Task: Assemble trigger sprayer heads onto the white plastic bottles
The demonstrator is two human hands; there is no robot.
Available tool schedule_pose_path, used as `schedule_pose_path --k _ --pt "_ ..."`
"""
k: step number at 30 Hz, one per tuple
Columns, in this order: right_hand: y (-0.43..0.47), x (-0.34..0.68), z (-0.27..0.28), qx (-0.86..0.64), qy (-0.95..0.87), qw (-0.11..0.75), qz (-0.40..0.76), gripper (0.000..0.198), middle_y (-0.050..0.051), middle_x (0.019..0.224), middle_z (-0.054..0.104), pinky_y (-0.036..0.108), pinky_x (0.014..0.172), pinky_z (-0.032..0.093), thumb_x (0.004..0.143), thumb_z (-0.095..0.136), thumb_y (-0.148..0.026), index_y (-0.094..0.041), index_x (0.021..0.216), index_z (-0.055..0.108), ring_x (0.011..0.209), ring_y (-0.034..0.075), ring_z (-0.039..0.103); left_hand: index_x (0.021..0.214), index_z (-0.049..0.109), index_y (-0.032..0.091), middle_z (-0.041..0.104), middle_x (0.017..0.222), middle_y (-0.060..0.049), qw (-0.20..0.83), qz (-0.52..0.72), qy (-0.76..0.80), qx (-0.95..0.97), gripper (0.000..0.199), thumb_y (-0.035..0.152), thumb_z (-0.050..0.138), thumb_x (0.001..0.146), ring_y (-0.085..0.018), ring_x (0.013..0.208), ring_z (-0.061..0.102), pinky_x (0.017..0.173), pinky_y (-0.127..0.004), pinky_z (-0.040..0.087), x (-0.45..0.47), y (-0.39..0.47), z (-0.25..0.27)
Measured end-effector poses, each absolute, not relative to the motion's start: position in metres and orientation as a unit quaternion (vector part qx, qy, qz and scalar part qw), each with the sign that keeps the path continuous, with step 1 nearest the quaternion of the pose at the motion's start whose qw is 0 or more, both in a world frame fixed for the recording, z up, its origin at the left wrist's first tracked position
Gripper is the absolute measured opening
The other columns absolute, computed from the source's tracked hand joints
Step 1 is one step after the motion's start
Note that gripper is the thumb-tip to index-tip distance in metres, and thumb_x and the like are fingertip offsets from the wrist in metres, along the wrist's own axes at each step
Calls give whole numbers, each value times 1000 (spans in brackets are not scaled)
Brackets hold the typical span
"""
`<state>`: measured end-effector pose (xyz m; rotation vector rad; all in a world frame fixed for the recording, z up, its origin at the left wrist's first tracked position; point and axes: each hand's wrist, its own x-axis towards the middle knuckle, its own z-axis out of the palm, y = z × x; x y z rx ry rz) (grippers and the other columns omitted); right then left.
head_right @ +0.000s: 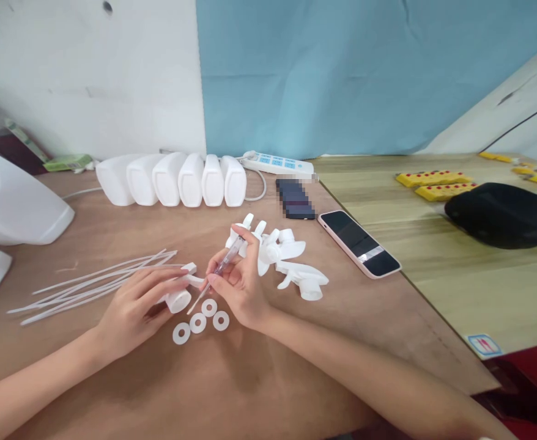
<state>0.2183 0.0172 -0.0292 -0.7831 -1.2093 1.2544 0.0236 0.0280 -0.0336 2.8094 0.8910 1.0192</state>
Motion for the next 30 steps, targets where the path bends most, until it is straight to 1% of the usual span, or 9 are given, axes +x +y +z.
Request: schedule_pose_path --k 5,9,14,19,21,24,27,29,30 --pt "13 217 -30 -319 -540 594 504 58 -5 81 53 31 62 52 80 56 -15 -34 122 19 62 10 61 103 58 18 64 102 -9 -40 318 262 910 31 2 50 78 -23 103 55 80 -37 48 22 26 -33" --pt "11 217 -31 -307 -571 591 480 58 -4 85 53 33 65 53 82 54 -14 -35 123 18 65 10 62 98 61 18 65 100 -8 -111 346 233 902 26 4 52 79 -23 104 55 79 -36 46 23 23 -28" --pt "9 217 -29 -319 -594 588 446 63 0 95 56 33 66 55 83 54 -18 -36 128 13 64 9 61 85 64 18 68 95 -6 -210 369 193 884 17 5 56 77 -21 100 59 82 -34 43 29 17 -19" --pt "9 217 -27 -338 -585 582 452 70 2 103 57 28 58 53 83 56 -22 -38 132 9 58 7 57 79 63 18 69 91 -4 -239 385 195 870 13 6 62 73 -19 95 61 81 -32 39 27 15 -18" --pt "7 218 -26 -348 -583 572 460 70 0 100 57 25 55 51 83 55 -22 -38 132 9 56 7 53 88 62 19 67 95 -6 -203 393 221 869 20 5 60 74 -21 97 60 81 -34 40 24 17 -20" --pt "2 224 -24 -393 -599 532 452 63 -1 87 59 24 55 48 85 52 -22 -33 134 13 60 8 52 103 54 21 62 103 -8 -50 417 317 850 30 6 54 77 -21 99 58 80 -35 44 21 20 -23" --pt "-7 235 -22 -456 -636 444 438 39 -1 74 62 26 56 46 89 43 -25 -25 127 35 62 12 55 106 45 21 59 104 -8 118 457 438 765 31 17 58 78 -20 96 59 76 -34 48 22 21 -27" --pt "-12 243 -20 -480 -653 399 429 25 2 76 65 31 65 48 91 39 -29 -22 113 50 72 16 59 104 41 21 61 101 -8 194 471 492 706 33 25 61 77 -21 95 60 72 -33 49 25 21 -29" --pt "-14 246 -20 -484 -656 387 430 24 4 81 66 35 73 48 92 38 -30 -21 107 54 82 18 60 102 40 21 62 101 -9 229 473 505 685 35 28 61 77 -22 95 60 71 -33 49 26 21 -29"
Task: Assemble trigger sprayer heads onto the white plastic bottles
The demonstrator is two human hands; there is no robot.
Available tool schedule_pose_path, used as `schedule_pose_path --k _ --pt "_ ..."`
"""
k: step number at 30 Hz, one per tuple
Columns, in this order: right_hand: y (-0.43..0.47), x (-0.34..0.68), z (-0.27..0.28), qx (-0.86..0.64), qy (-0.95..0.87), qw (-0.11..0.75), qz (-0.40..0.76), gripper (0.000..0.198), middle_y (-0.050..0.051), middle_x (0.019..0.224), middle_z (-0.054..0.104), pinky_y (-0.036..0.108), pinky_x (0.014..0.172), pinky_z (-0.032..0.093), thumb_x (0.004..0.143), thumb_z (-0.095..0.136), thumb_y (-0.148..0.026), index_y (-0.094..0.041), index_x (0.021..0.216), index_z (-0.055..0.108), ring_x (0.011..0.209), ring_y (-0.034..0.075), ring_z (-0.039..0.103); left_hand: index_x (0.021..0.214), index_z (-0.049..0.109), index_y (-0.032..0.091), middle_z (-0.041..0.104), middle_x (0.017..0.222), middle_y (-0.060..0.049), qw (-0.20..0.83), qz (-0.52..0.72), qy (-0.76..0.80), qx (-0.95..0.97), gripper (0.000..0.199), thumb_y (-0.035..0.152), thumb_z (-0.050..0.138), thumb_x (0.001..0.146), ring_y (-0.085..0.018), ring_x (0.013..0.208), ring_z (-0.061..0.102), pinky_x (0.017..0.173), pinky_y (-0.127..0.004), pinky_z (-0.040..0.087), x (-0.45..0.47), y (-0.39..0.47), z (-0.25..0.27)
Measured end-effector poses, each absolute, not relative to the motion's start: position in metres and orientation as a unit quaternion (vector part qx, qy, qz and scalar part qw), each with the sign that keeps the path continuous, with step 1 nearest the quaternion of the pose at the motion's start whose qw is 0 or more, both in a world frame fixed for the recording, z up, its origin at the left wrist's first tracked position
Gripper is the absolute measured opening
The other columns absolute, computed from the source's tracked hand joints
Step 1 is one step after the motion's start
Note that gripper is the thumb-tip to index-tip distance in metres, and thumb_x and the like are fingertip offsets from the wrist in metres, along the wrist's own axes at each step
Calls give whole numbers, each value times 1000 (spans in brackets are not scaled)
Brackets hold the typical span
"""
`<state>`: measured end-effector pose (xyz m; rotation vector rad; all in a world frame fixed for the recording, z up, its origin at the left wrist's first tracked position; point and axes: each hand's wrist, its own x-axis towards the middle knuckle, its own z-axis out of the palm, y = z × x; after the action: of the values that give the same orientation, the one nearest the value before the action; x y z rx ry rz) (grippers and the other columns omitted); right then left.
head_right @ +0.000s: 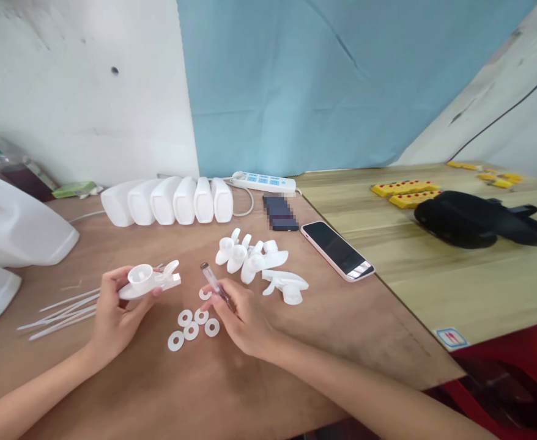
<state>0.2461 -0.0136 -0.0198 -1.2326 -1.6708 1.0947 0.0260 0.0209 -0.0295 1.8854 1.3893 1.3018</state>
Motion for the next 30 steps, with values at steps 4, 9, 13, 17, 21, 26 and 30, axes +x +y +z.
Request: schedule_pose_path --k 4,9,13,17,21,26,30 --pt "-18 244 -18 -478 -660 359 455 30 7 112 59 43 95 37 93 33 -33 -20 89 60 117 23 47 99 39 22 64 100 -8 369 444 499 646 33 33 60 77 -22 93 62 68 -32 51 30 24 -25" --pt "-25 222 -13 -455 -706 337 426 30 6 109 58 46 107 22 93 31 -25 -20 79 56 124 21 39 90 40 21 66 98 -7 488 390 473 622 30 33 63 73 -21 90 63 77 -36 50 29 31 -20" --pt "-32 200 -7 -412 -738 326 425 26 6 97 60 43 105 26 90 31 -17 -20 80 56 112 19 48 82 36 22 67 98 -6 499 423 485 580 33 34 65 70 -21 97 61 80 -36 47 29 34 -21" --pt "-37 170 -9 -344 -761 333 438 24 6 91 59 35 95 36 84 35 -17 -18 73 56 96 19 53 80 34 22 67 94 -5 496 405 478 600 35 35 65 69 -20 88 61 74 -33 48 29 35 -26" --pt "-41 150 -17 -356 -682 382 513 29 3 70 55 26 74 43 81 32 -20 -18 60 52 73 15 54 94 45 21 61 90 -2 426 390 474 665 34 36 63 70 -17 76 58 67 -28 46 27 40 -23" --pt "-44 163 -24 -402 -555 437 582 36 7 83 63 28 76 41 84 31 -31 -16 60 53 80 17 57 96 54 21 57 82 1 407 406 492 654 29 37 60 73 -13 65 52 62 -25 43 44 56 -1" --pt "-43 180 -26 -395 -538 453 591 36 5 76 63 32 79 41 85 33 -35 -15 70 59 77 18 57 96 54 19 56 74 3 421 420 518 615 31 34 61 70 -13 64 50 63 -25 41 82 77 1"
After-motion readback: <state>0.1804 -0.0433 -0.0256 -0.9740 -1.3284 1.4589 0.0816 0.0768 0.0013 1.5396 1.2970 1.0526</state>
